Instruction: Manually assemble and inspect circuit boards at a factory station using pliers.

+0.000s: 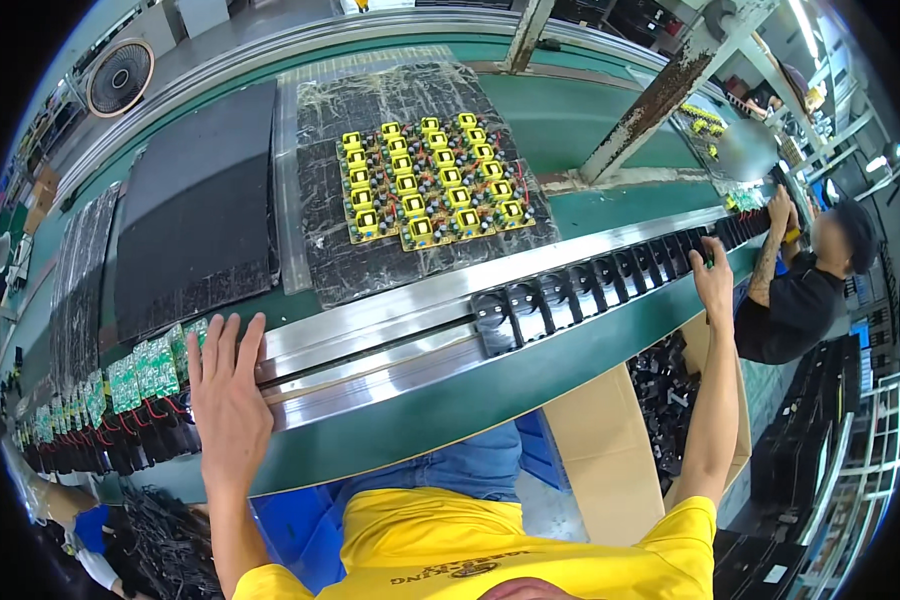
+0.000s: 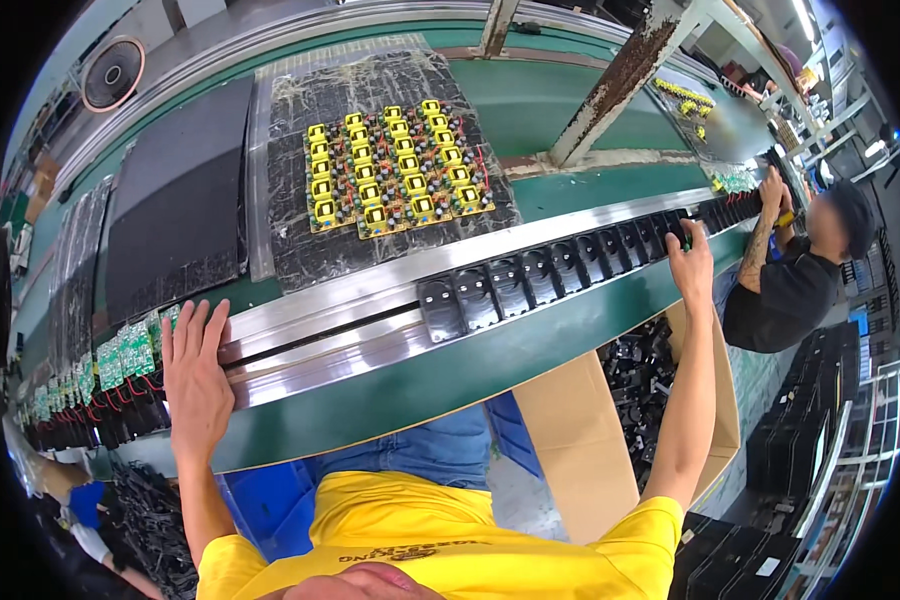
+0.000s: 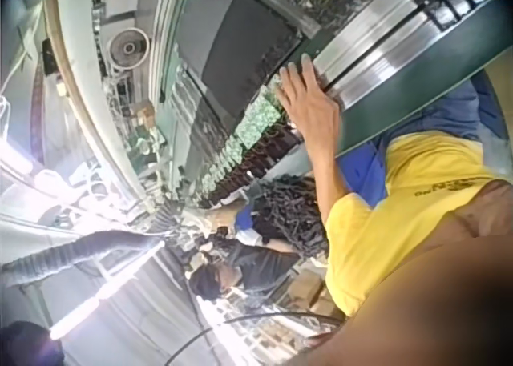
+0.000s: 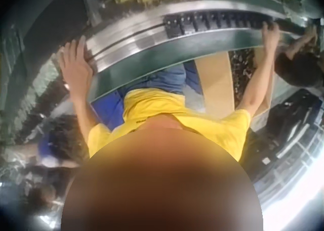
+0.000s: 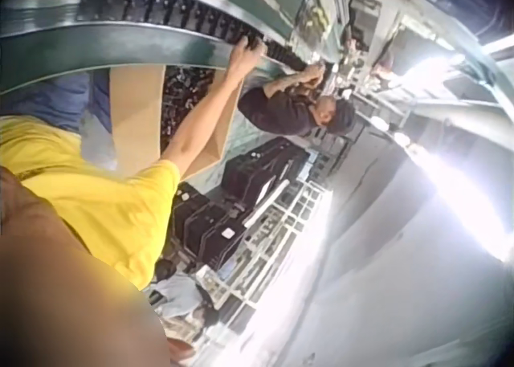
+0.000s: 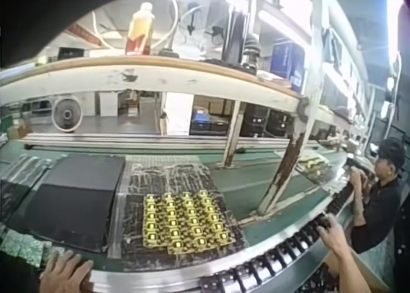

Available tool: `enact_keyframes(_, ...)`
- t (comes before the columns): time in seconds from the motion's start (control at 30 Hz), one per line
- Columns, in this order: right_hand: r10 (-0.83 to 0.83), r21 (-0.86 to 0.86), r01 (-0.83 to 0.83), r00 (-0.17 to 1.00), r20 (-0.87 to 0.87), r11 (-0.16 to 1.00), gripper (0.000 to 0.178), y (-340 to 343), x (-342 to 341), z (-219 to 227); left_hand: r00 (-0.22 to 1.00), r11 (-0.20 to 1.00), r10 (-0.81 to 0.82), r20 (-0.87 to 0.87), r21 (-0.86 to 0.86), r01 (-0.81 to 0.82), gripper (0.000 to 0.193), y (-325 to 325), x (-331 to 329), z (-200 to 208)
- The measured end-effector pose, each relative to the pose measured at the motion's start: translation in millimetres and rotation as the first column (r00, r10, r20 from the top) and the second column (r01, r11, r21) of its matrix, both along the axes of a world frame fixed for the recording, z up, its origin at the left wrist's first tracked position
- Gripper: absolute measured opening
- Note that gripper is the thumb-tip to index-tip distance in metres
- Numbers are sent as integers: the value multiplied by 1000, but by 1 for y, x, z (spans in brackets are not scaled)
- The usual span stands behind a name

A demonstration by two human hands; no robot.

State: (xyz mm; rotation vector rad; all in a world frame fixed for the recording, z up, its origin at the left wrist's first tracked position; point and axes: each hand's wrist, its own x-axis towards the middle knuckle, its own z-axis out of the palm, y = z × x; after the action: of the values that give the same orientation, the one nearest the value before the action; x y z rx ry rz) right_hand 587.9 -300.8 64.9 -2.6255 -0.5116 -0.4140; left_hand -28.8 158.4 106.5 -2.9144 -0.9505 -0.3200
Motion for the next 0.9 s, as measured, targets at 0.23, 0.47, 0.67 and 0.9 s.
enact_keyframes(0.23,83,80,-82,996,-18,993,52,45,-83,6,997,999,48,-53,26,-46,72,27,-41,-1)
enact_keyframes(0.47,41,105,-42,999,13,994,52,79,-149,27,970,971,-232,66,76,227,51,12,2,46)
enact_keyframes(0.67,47,384,-84,993,105,920,34,99,-222,53,855,827,-485,185,-221,517,28,49,162,47)
enact_keyframes(0.9,326,850,-141,945,-38,508,26,79,-318,45,870,882,-470,-149,-119,456,35,46,262,1)
